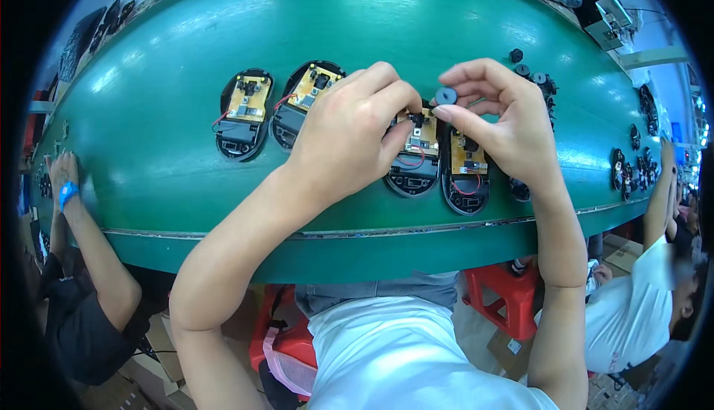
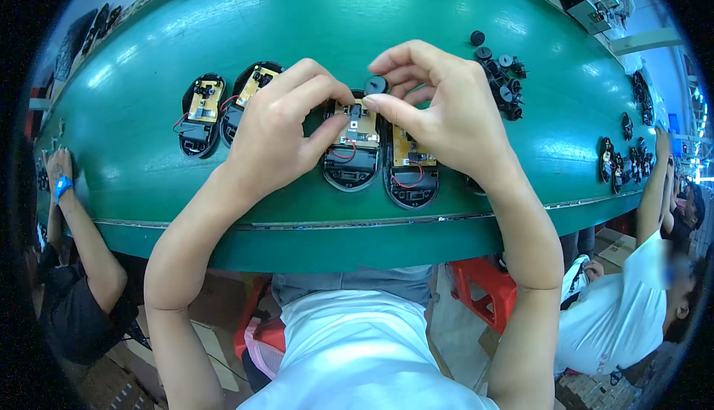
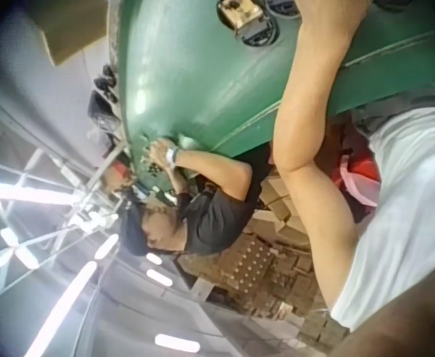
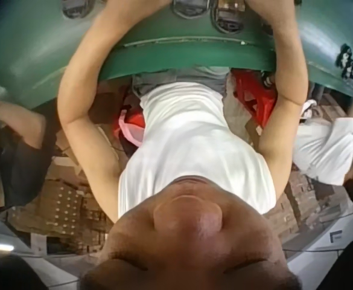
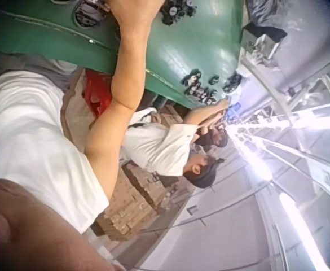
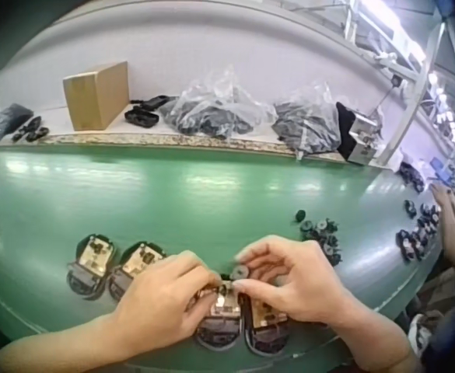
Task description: Assembling internal components and shells of electronic devices on a production line
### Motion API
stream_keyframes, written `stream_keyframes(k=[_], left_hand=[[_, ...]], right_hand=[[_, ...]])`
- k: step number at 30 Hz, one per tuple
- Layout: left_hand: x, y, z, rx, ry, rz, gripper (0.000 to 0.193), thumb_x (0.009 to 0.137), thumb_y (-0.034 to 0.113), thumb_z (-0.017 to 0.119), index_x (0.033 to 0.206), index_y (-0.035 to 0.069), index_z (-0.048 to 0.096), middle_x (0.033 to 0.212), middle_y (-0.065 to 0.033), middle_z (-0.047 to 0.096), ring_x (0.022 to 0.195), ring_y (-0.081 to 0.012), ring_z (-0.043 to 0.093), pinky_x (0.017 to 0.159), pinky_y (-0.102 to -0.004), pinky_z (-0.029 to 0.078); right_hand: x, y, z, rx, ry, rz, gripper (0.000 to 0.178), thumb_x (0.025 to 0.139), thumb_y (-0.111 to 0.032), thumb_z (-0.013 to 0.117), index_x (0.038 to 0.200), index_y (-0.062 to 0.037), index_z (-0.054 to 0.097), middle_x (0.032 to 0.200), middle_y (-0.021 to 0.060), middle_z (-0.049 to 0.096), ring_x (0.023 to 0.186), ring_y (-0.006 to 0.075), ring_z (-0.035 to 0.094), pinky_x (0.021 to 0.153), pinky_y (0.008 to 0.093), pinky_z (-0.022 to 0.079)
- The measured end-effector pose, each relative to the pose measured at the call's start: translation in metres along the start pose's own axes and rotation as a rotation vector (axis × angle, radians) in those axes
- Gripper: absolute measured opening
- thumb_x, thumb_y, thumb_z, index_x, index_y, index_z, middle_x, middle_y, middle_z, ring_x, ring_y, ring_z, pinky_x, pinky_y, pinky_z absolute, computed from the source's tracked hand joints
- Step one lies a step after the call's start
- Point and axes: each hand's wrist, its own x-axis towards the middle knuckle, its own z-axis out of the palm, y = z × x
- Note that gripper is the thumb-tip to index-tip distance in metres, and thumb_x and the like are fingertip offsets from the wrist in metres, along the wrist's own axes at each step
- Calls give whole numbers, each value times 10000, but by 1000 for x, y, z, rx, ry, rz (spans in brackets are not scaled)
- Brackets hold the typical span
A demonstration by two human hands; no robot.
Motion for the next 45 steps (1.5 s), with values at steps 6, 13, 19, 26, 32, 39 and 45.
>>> stream_keyframes(k=[6, 13, 19, 26, 32, 39, 45], left_hand=[[0, 1, 7, 36, 140, 99, 296, 757, -35, 753, 1028, 16, 645, 942, -105, 658, 900, -296, 651, 790, -391, 518], [-1, 3, 13, -51, 112, 19, 427, 756, -85, 709, 1151, 31, 595, 928, -103, 648, 900, -278, 638, 792, -384, 512], [-1, 4, 15, -14, 122, 6, 400, 762, -78, 704, 1134, 26, 599, 920, -100, 639, 881, -278, 626, 785, -388, 514], [0, 4, 17, -13, 81, 11, 351, 778, -67, 710, 1096, 23, 591, 937, -123, 650, 891, -318, 625, 777, -414, 500], [1, 1, 17, 18, 60, 30, 305, 799, -60, 702, 1065, 23, 577, 929, -130, 644, 900, -343, 619, 783, -432, 489], [3, 1, 18, -17, 92, 34, 336, 770, -41, 753, 1074, 36, 630, 950, -63, 702, 811, -208, 630, 710, -338, 509], [6, 9, 1, 97, 185, 181, 337, 783, -73, 722, 1104, 21, 674, 988, -127, 710, 899, -275, 665, 797, -360, 536]], right_hand=[[-4, 9, 5, -188, -89, -256, 279, 791, -86, 827, 1042, -13, 729, 869, 105, 718, 739, 189, 691, 698, 312, 561], [-6, 7, 12, -275, -13, -281, 281, 785, -92, 828, 1036, -29, 719, 885, 100, 697, 777, 238, 689, 697, 338, 558], [-5, 9, 14, -249, 6, -420, 249, 787, -85, 821, 1014, -31, 735, 881, 97, 700, 780, 242, 687, 690, 351, 553], [-4, 6, 11, -309, -43, -252, 186, 802, -109, 809, 968, -44, 757, 871, 118, 688, 783, 301, 681, 707, 393, 538], [-2, -6, 9, -447, -100, -267, 145, 836, -135, 770, 932, -28, 752, 834, 128, 667, 774, 333, 670, 702, 430, 526], [0, 20, 6, -166, -102, -83, 243, 811, -196, 827, 951, -10, 756, 798, 90, 717, 664, 176, 650, 663, 319, 532], [2, 17, -32, -328, 33, -220, 284, 824, -223, 820, 1036, -47, 754, 890, 93, 750, 804, 202, 707, 747, 332, 563]])
